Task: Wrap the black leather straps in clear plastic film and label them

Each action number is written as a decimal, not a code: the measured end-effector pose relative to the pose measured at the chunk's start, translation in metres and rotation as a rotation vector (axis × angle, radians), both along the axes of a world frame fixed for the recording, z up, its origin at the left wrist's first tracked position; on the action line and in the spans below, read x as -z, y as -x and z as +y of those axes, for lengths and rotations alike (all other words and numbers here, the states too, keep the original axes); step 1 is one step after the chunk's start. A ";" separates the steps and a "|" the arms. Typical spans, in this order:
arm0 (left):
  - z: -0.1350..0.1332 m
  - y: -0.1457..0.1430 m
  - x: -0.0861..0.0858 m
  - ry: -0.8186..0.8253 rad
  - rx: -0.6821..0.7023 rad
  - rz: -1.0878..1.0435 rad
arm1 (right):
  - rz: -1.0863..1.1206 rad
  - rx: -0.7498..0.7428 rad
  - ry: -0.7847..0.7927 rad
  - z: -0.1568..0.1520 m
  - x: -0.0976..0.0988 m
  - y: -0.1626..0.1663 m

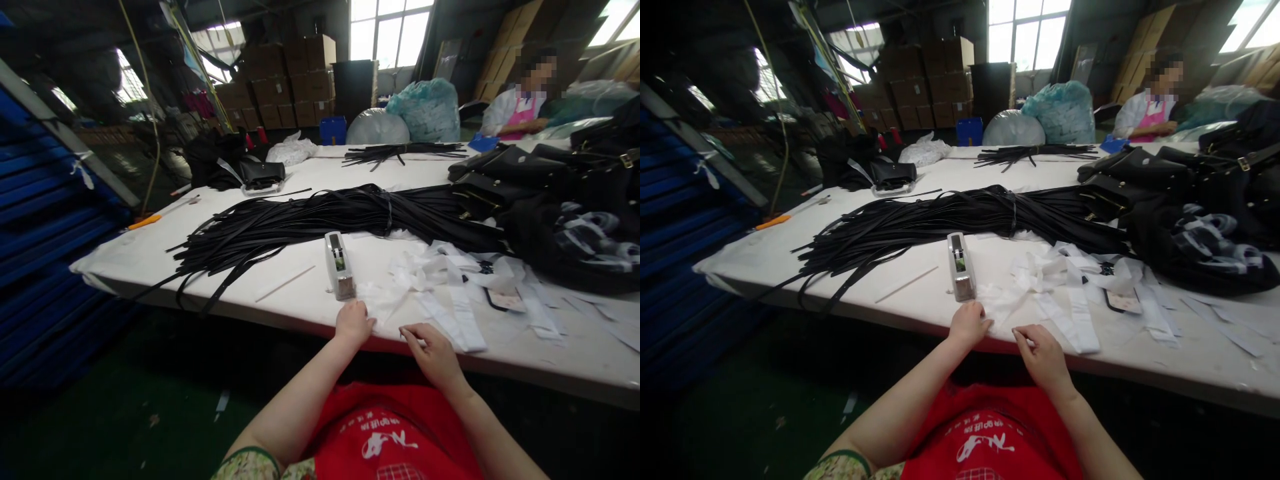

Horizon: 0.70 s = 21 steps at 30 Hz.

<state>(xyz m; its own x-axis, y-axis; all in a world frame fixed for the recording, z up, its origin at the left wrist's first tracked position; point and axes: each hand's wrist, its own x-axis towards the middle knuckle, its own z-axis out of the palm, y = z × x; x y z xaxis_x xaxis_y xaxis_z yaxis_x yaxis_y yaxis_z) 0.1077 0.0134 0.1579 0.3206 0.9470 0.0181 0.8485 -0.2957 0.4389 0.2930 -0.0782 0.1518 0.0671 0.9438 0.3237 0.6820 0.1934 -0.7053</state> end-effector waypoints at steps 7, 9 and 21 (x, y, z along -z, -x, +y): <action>0.005 0.004 -0.003 -0.029 0.004 -0.059 | 0.107 0.052 0.126 -0.008 -0.002 -0.005; 0.005 0.007 -0.007 -0.061 0.020 -0.090 | 0.265 0.070 0.194 -0.006 -0.005 -0.003; -0.042 0.045 -0.057 0.027 0.103 -0.455 | 1.205 0.017 0.398 0.077 -0.010 0.027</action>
